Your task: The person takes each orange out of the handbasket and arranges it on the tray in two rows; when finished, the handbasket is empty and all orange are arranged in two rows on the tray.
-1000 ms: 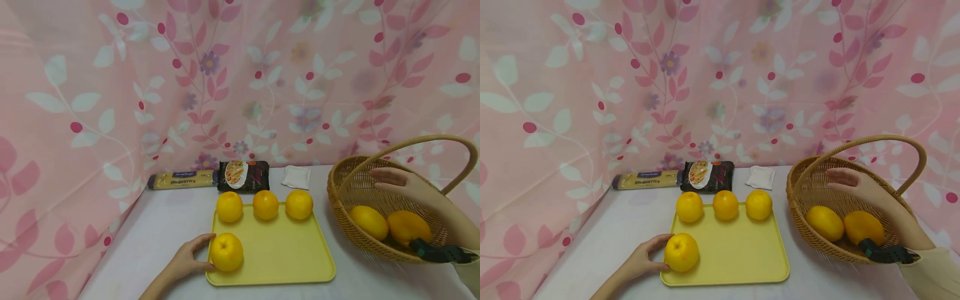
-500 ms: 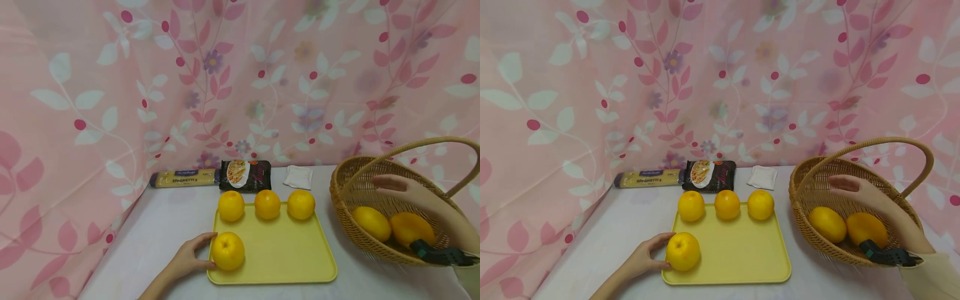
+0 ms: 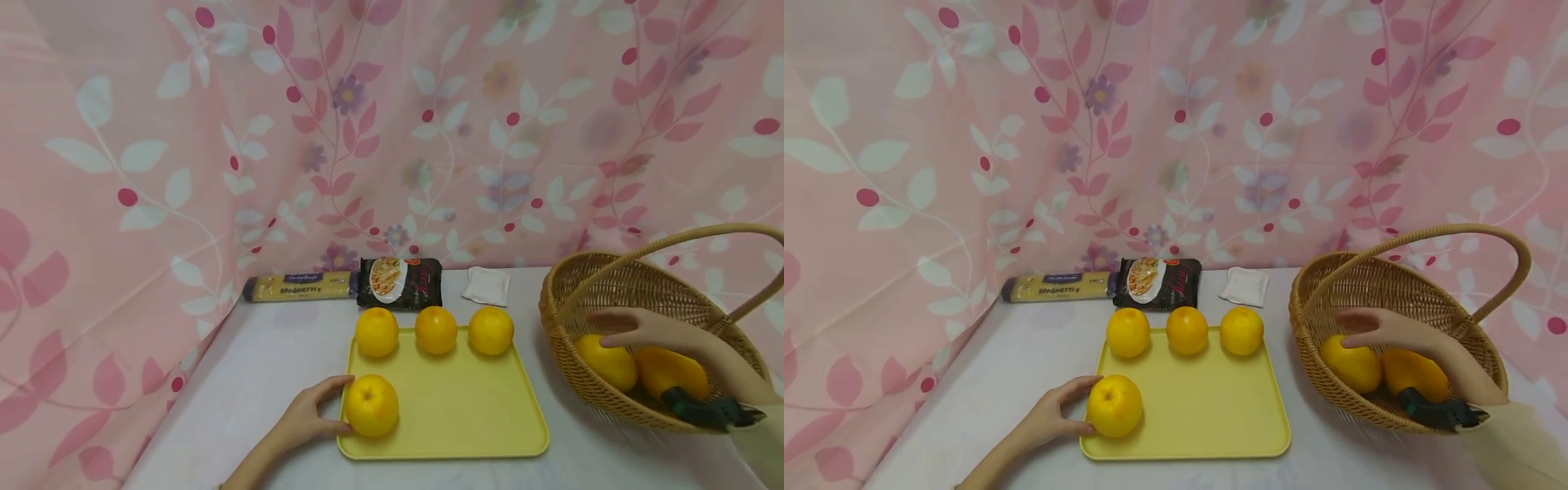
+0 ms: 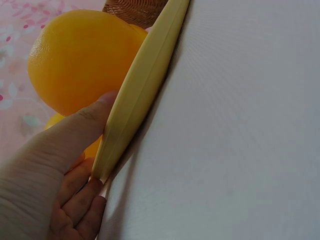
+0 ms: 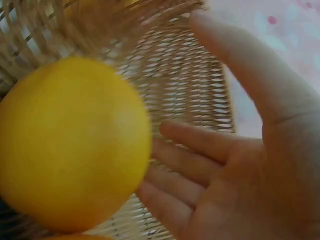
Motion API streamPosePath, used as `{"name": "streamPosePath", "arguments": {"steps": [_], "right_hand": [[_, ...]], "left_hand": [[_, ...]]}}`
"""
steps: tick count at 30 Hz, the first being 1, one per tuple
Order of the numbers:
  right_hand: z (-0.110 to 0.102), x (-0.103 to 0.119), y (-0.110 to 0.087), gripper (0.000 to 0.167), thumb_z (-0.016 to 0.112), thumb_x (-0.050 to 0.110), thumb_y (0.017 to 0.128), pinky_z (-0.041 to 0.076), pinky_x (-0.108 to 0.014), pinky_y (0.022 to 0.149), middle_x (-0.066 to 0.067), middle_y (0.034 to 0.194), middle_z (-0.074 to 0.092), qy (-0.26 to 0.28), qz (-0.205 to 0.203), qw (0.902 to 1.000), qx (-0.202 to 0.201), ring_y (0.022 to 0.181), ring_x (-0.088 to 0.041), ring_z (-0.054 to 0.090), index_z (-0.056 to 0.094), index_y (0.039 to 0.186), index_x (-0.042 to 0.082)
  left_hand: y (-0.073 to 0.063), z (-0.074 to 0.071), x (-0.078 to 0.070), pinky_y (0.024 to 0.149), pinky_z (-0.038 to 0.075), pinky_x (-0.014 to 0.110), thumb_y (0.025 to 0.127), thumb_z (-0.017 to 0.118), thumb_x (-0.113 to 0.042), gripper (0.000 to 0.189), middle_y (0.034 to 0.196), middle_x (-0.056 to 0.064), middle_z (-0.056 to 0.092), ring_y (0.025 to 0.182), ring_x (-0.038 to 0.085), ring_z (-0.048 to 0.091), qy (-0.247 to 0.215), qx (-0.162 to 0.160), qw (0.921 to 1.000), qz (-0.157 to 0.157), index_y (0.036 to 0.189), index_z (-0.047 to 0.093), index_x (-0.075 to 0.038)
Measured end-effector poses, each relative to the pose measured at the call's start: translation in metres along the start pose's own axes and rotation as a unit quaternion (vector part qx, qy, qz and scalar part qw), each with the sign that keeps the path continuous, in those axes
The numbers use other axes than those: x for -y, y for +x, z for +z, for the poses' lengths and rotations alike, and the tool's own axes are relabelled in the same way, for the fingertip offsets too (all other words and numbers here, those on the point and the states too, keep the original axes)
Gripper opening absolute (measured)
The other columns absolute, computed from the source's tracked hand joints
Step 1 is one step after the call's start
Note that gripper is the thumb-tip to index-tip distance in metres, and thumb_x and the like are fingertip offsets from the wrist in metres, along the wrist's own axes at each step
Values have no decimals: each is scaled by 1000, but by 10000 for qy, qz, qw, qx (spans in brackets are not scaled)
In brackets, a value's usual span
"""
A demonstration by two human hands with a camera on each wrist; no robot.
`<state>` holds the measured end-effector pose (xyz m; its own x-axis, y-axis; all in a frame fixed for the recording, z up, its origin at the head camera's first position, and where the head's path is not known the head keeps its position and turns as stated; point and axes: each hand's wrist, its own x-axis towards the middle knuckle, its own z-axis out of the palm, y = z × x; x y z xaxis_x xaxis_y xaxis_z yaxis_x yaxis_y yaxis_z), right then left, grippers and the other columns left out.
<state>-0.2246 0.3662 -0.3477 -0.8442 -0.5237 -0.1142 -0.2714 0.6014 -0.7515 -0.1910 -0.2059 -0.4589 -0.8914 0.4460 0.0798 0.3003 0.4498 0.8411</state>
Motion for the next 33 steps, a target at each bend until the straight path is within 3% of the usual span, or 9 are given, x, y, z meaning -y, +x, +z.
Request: {"name": "streamPosePath", "arguments": {"steps": [5, 10, 12, 14, 17, 23, 28, 33], "right_hand": [[4, -3, 7, 51, 55, 14, 89, 42, -18, 82, -29, 127, 40, -168, 1, 9997, 170, 108, 1, 41, 36, 130, -10], [4, -3, 10, 54, 59, 16, 86, 42, -25, 84, -29, 125, 42, -554, -37, 9980, 293, 114, -28, 41, 38, 128, -11], [5, -4, 10, 59, 61, 17, 85, 40, -36, 89, -31, 126, 40, -595, 58, 9975, 371, 115, -41, 37, 35, 129, -12], [6, -4, 10, 63, 63, 18, 83, 41, -40, 87, -31, 123, 42, -559, 253, 9967, 525, 111, -43, 38, 34, 129, -14], [6, -4, 12, 65, 64, 20, 82, 41, -48, 81, -26, 118, 46, -562, 490, 9947, 707, 104, -39, 43, 34, 127, -15], [7, -1, 14, 60, 68, 22, 79, 46, -32, 72, -13, 107, 54, -771, 452, 9936, 690, 90, -24, 50, 44, 120, -14], [7, 3, 13, 60, 73, 23, 73, 49, -25, 66, -11, 104, 56, -1018, 195, 9940, 341, 86, -23, 52, 48, 116, -11], [6, 4, 13, 59, 76, 25, 70, 49, -27, 65, -11, 104, 55, -1411, 40, 9898, -214, 90, -28, 52, 49, 113, -4]], "left_hand": [[-1, -1, 0, 99, 33, 40, 64, 80, -32, 75, 130, 5, 47, 117, 23, 43, 31, -28, 10000, 15, 128, 47, -13], [0, -1, 1, 100, 32, 41, 65, 79, -31, 74, 130, 6, 47, 118, 24, 42, -73, 6, 10000, 16, 128, 47, -12], [-1, 0, 1, 100, 31, 42, 65, 79, -31, 74, 130, 6, 46, 119, 25, 41, -129, 20, 9999, -30, 128, 47, -12], [-1, 0, 0, 100, 31, 42, 65, 79, -31, 74, 130, 5, 46, 119, 24, 41, -136, 44, 9999, -86, 129, 47, -12], [-2, 1, 0, 100, 32, 42, 65, 79, -32, 75, 130, 5, 46, 119, 23, 41, -126, 36, 9999, -95, 129, 47, -12], [-2, 0, 0, 99, 32, 42, 65, 79, -32, 74, 130, 5, 47, 118, 24, 42, -31, -8, 10000, 18, 129, 47, -12], [-1, 0, -2, 99, 33, 39, 66, 79, -31, 73, 130, 4, 47, 118, 22, 43, -50, -8, 9999, 113, 129, 47, -12], [-1, 0, -3, 99, 32, 39, 66, 79, -29, 72, 130, 5, 47, 118, 23, 43, -100, 7, 9999, 140, 129, 47, -11]]}}
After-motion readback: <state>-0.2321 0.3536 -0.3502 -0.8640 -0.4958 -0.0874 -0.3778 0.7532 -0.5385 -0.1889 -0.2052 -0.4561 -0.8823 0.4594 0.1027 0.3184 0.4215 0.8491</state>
